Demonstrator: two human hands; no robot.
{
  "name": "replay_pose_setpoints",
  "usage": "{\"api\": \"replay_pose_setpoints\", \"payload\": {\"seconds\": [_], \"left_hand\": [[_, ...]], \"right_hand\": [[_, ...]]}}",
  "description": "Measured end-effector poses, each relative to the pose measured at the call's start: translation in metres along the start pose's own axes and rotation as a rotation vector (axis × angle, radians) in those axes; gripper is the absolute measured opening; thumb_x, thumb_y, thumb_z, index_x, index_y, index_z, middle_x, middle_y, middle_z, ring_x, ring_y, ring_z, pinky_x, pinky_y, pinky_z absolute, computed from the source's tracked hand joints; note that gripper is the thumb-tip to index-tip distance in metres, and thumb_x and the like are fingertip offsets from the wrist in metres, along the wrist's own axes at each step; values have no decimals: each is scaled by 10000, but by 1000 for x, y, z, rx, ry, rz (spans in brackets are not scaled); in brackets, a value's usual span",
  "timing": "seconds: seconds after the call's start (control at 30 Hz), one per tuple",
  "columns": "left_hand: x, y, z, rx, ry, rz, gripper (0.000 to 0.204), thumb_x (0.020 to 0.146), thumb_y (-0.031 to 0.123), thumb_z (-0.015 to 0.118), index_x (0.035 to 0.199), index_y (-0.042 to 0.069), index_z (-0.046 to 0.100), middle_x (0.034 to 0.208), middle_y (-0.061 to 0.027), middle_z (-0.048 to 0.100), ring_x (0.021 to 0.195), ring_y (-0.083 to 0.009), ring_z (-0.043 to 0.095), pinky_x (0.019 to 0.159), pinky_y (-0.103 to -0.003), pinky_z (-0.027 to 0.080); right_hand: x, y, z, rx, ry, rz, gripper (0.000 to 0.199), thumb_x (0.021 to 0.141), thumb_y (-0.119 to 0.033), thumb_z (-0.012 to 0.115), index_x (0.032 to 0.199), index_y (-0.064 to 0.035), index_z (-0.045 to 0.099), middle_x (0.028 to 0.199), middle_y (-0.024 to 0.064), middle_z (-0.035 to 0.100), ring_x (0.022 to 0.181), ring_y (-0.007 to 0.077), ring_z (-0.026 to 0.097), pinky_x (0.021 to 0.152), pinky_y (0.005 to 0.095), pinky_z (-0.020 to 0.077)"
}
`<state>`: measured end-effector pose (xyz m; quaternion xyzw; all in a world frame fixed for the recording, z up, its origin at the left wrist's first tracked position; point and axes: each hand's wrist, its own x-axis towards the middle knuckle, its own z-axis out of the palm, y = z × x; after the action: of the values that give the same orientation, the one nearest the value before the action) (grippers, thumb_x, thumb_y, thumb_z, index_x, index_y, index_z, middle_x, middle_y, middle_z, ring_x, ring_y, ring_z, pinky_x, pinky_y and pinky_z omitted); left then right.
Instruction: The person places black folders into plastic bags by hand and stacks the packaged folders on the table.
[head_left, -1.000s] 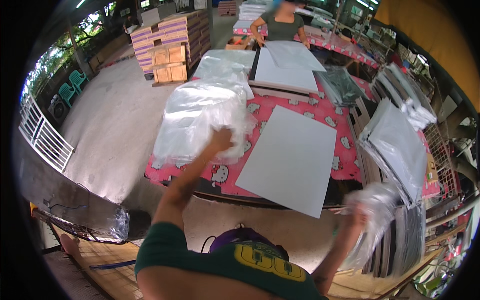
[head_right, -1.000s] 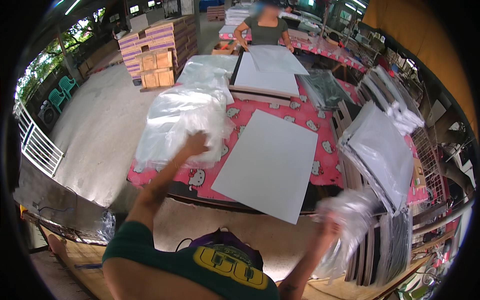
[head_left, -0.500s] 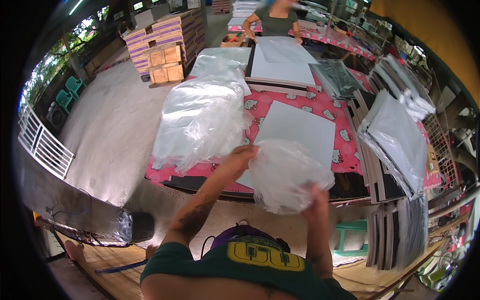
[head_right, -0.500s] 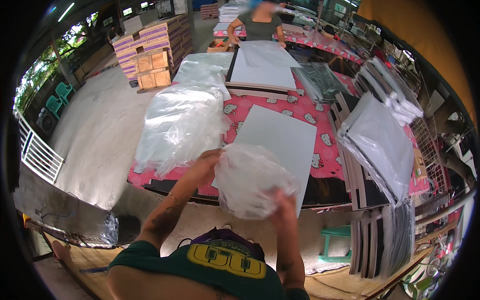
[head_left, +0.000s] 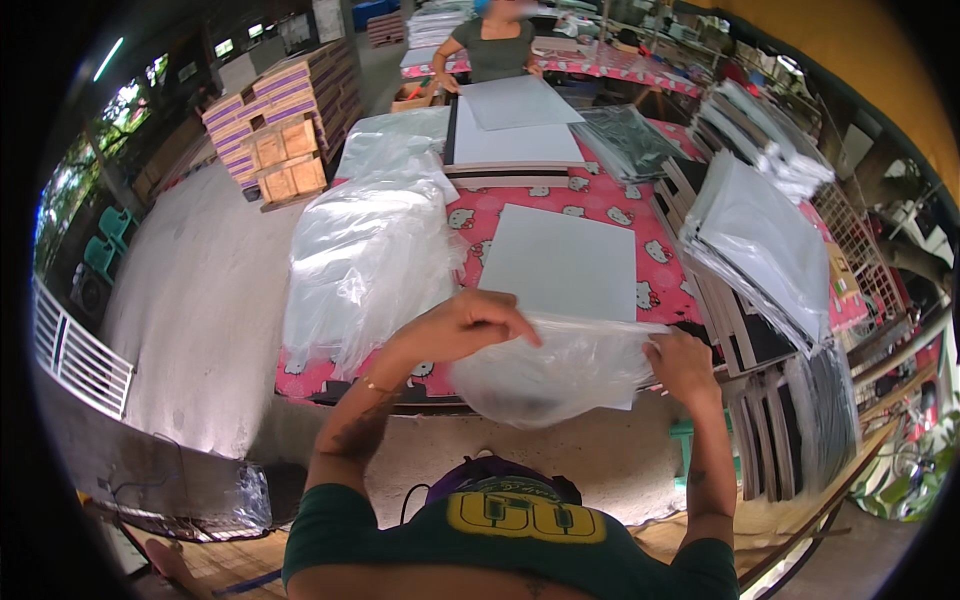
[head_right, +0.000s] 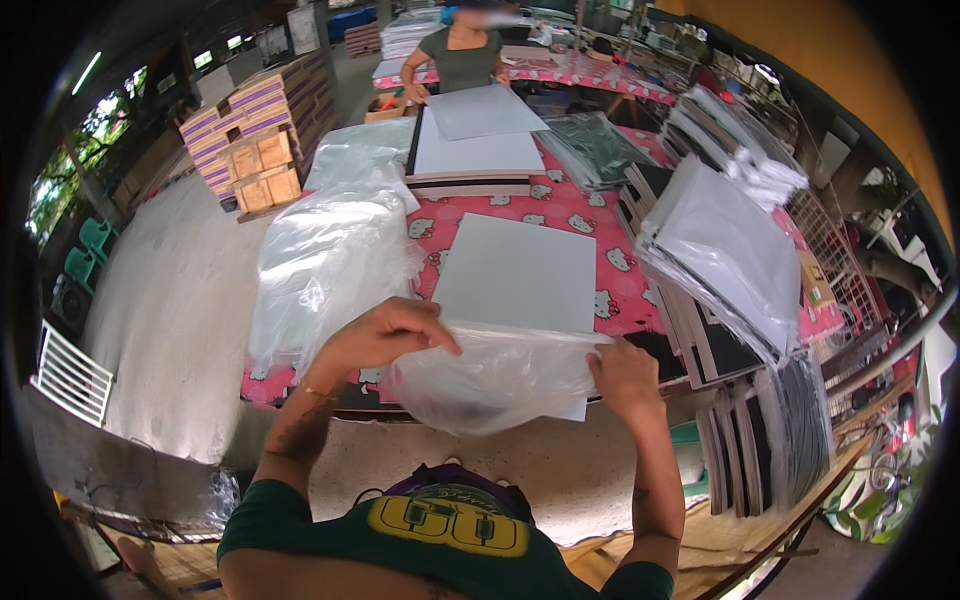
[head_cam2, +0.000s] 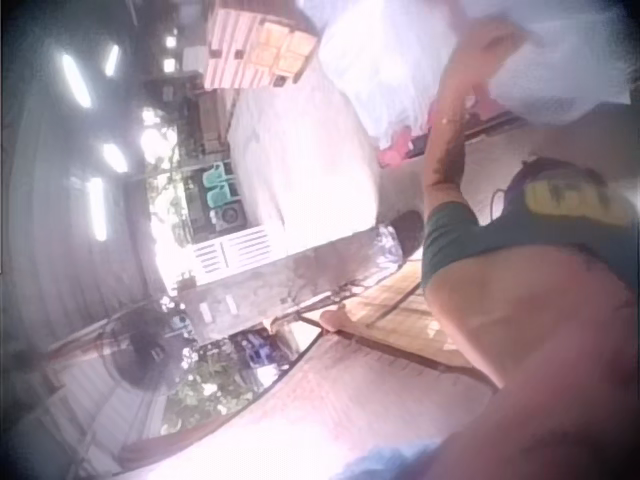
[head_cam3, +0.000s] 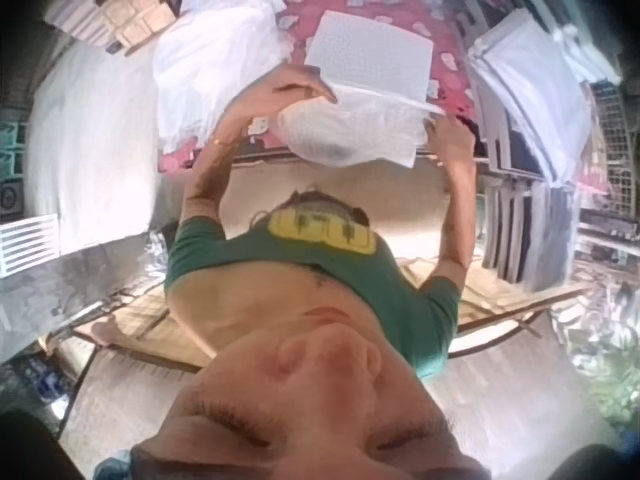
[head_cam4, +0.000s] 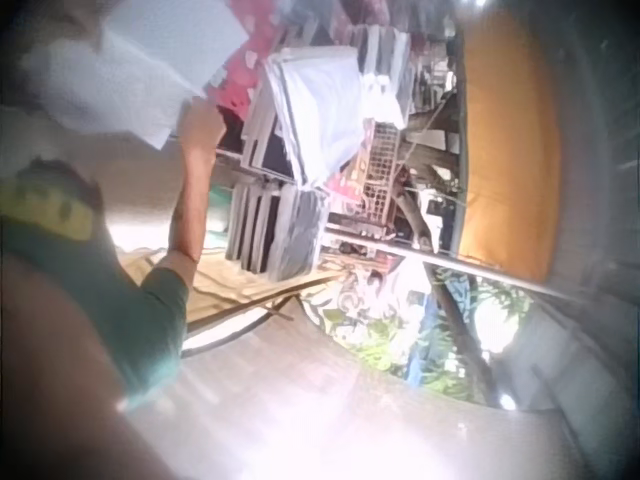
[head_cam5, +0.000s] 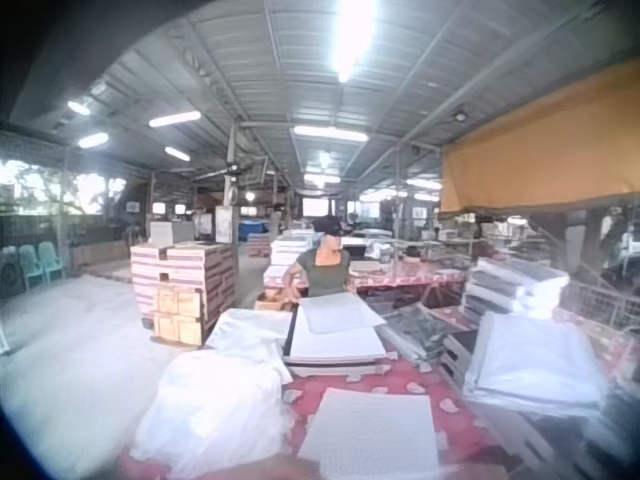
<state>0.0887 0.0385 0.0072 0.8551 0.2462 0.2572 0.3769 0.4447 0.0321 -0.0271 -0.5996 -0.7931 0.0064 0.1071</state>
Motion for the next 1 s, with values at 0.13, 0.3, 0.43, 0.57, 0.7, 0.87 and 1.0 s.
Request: {"api": "replay_pose_setpoints", "payload": {"seconds": [0.13,0.3,0.43,0.57,0.7,0.87,1.0], "left_hand": [[-45,-30,3,843,131,-546,245,814,294,673,978,118,719,944,-107,609,808,-292,610,843,-422,467],[-80,-41,-27,-131,273,-116,494,774,509,667,954,49,674,860,-98,585,847,-270,579,895,-479,447],[-30,7,6,11,-261,-222,403,801,365,685,915,-17,626,850,-137,642,856,-267,603,842,-387,463],[-35,-44,-20,-39,-134,-66,524,831,375,663,1152,-15,526,958,-127,644,939,-263,613,811,-385,476],[-54,-40,-17,-918,741,-496,419,833,277,682,1089,-35,573,937,-93,641,868,-186,606,766,-317,482],[-66,-70,-15,-400,-401,-386,462,889,297,622,1203,-17,499,1025,-98,627,849,-189,618,782,-394,527],[-102,-121,-14,-121,871,-314,441,764,276,725,1070,-8,581,938,-67,633,772,-184,615,743,-358,536]], "right_hand": [[-16,25,-13,56,-300,186,566,821,-603,543,921,-75,722,957,189,662,900,376,637,793,445,496],[-38,74,35,330,-511,106,464,784,-453,698,1014,-52,674,1029,172,661,937,333,642,811,359,492],[-10,77,42,2215,-40,20,352,944,-288,482,1143,-4,546,1141,134,615,1060,264,594,961,446,459],[13,62,44,1820,-190,262,262,945,-280,524,964,-36,616,754,32,622,617,142,548,567,297,453],[14,59,41,1215,-602,-176,231,932,-261,561,930,-38,622,828,52,649,709,157,597,649,305,486],[13,57,29,2283,-80,416,366,837,-373,677,936,-25,622,918,93,671,838,226,644,763,470,528],[-29,90,103,1260,-733,10,352,794,-289,703,1009,-17,643,960,132,647,927,253,643,769,405,535]]}}
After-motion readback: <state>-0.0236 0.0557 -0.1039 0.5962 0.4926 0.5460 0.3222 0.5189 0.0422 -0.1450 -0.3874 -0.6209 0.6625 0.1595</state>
